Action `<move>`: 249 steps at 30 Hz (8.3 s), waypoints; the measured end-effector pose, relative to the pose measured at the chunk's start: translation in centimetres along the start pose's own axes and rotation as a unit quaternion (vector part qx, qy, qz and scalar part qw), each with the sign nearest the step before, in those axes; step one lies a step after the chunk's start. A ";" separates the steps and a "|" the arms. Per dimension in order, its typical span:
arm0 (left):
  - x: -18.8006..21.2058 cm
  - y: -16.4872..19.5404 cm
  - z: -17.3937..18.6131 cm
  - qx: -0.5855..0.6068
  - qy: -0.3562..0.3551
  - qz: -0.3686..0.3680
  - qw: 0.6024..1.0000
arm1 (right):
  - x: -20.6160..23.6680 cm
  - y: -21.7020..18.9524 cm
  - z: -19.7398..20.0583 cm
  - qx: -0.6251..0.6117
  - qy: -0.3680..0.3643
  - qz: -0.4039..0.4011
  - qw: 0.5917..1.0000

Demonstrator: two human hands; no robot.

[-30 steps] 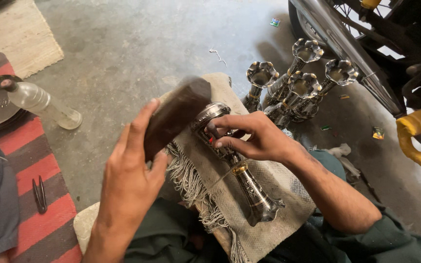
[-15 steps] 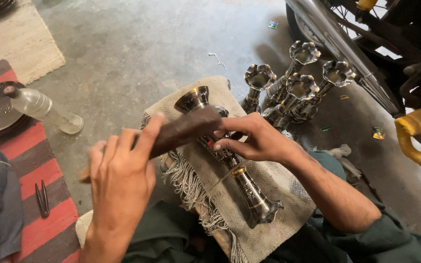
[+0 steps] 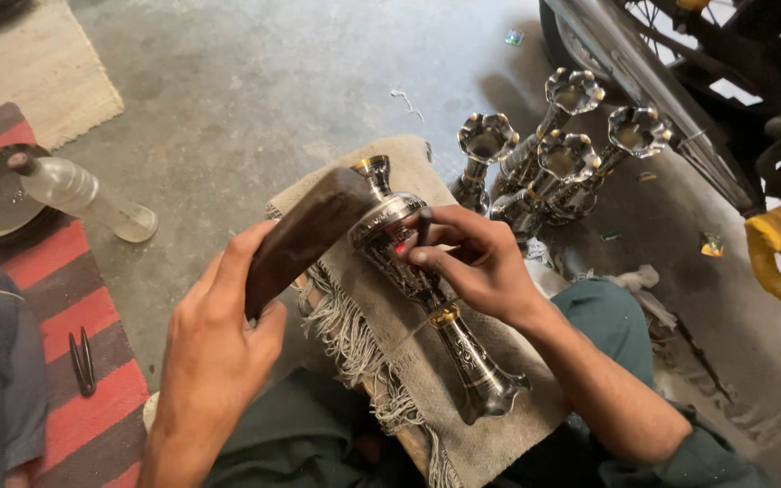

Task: The person sits on the floor and hammers a punch against the body of an engraved metal vase to shape or emboss it, repeatedly striking while repositioning the punch, then rotates the vase and continues hammering another section. Finished vases sit nearby on the floor.

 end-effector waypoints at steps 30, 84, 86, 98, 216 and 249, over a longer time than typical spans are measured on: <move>0.3 1.1 -2.1 -0.031 -0.019 0.065 0.997 | -1.3 -1.9 0.7 0.095 -0.096 0.020 0.991; 5.1 -4.5 -9.2 0.336 0.141 0.146 0.920 | -1.6 1.5 2.9 -0.095 -0.146 0.069 0.982; 4.8 -3.3 -7.3 0.220 0.104 0.191 0.951 | -1.5 1.4 2.8 -0.061 -0.140 0.071 0.986; -0.7 6.4 -1.6 -0.086 0.013 0.041 0.995 | -1.5 1.9 2.8 -0.036 -0.120 0.075 0.989; -3.4 8.8 -1.0 -0.178 0.015 -0.010 0.984 | -3.6 3.5 3.6 -0.076 -0.203 0.040 0.975; 0.3 6.1 -2.2 -0.306 0.007 0.070 0.950 | -3.8 -1.4 2.5 0.043 -0.248 0.118 0.961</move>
Point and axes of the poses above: each hand's wrist, its own x-axis away from the middle knuckle, its own z-axis out of the back of the hand, y = z × x, the point moved 6 cm from there along -x, towards the middle knuckle, and after that the axes turned 8 degrees about -y, right-handed, at the moved point
